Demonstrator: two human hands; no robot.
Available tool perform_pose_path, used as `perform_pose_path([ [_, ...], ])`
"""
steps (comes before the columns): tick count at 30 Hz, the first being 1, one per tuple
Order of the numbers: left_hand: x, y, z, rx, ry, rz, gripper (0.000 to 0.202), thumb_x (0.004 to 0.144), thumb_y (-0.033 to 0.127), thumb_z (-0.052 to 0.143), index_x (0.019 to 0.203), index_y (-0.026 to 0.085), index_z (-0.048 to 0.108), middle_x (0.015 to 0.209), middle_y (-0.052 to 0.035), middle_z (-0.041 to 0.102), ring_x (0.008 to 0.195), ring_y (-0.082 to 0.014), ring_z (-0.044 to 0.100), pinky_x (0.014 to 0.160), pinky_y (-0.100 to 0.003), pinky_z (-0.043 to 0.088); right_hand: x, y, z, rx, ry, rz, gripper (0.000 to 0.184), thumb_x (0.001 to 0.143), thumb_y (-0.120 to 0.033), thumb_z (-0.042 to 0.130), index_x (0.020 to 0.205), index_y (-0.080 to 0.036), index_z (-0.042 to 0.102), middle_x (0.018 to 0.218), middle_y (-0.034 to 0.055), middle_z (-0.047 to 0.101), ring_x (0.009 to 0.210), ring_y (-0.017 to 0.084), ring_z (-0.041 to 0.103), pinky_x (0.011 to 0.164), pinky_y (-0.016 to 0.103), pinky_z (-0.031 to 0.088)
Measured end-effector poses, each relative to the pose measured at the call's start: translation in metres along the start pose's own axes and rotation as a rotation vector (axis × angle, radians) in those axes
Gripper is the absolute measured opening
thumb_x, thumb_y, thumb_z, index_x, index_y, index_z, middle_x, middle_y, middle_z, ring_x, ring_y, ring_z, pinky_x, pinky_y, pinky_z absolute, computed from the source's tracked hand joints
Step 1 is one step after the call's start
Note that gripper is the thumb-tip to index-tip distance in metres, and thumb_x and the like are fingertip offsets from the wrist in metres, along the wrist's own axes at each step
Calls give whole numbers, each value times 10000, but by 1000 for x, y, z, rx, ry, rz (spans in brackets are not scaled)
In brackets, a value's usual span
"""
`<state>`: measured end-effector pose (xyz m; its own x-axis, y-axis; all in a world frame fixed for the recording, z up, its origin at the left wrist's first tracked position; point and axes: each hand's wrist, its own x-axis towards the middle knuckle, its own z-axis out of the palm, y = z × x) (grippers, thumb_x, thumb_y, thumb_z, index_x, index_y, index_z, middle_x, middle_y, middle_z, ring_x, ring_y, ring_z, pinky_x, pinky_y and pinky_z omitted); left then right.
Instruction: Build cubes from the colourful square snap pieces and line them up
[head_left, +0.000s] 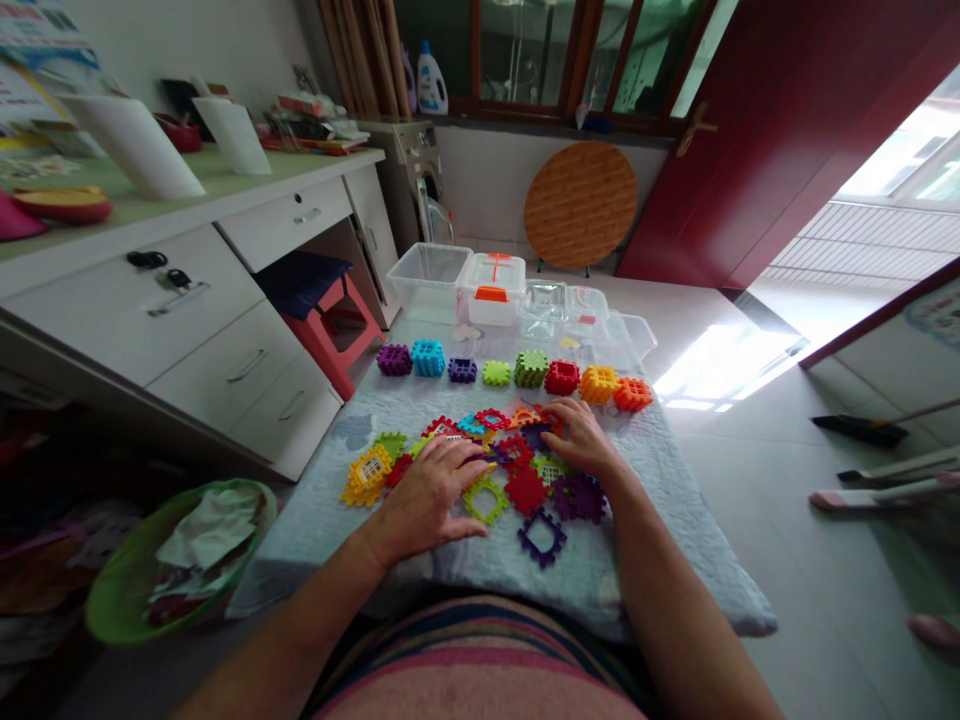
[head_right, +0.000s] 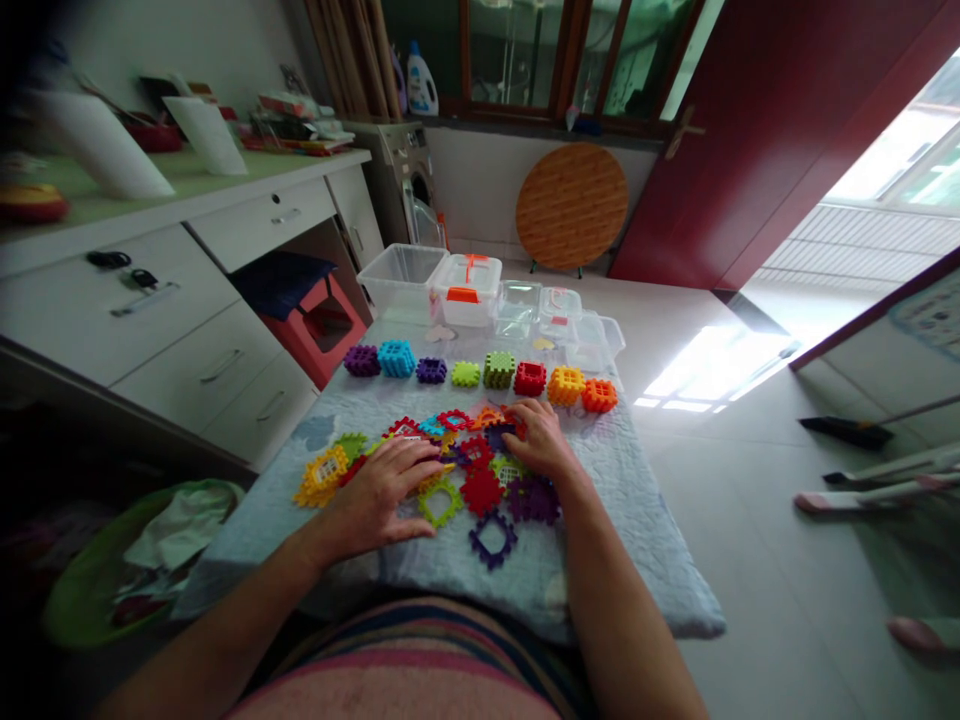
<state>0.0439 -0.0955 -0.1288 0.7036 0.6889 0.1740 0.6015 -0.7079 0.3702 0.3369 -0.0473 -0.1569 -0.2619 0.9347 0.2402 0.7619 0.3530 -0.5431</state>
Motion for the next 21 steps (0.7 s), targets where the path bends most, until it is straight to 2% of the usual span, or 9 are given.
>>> perform_pose_path([
  [5, -4, -16, -11, 26, 71, -117, 586, 775, 416, 732, 1298, 214, 560, 1355, -112, 559, 1280, -305, 469, 1131, -492, 317, 0, -2, 0, 9, -13, -26, 306, 766, -217, 633, 1071, -219, 660, 1132, 75, 644, 1067, 252, 546, 985, 434, 406],
  [9, -3, -24, -12, 0, 49, -189, 562, 777, 367, 726, 1294, 217, 564, 1340, -105, 561, 1225, -291, 512, 1075, -448, 392, 0, -3, 1, 0, -13, -37, 303, 761, -218, 640, 1063, -214, 657, 1124, 79, 644, 1052, 252, 550, 969, 432, 413],
  [15, 4, -26, -11, -80, 56, -232, 376, 824, 262, 655, 1195, 200, 645, 1260, -110, 601, 1163, -269, 560, 1043, -410, 425, 0, -1, 1, 4, -11, -47, 279, 768, -225, 642, 1047, -212, 658, 1099, 77, 654, 1037, 249, 562, 969, 424, 416],
  [21, 7, -37, -17, -280, 152, -276, 254, 878, 290, 552, 1076, 201, 684, 1125, -63, 674, 1063, -220, 621, 977, -341, 465, 0, 1, 1, -3, -14, -52, 290, 770, -231, 641, 1058, -203, 657, 1095, 81, 657, 1041, 256, 566, 969, 426, 416],
])
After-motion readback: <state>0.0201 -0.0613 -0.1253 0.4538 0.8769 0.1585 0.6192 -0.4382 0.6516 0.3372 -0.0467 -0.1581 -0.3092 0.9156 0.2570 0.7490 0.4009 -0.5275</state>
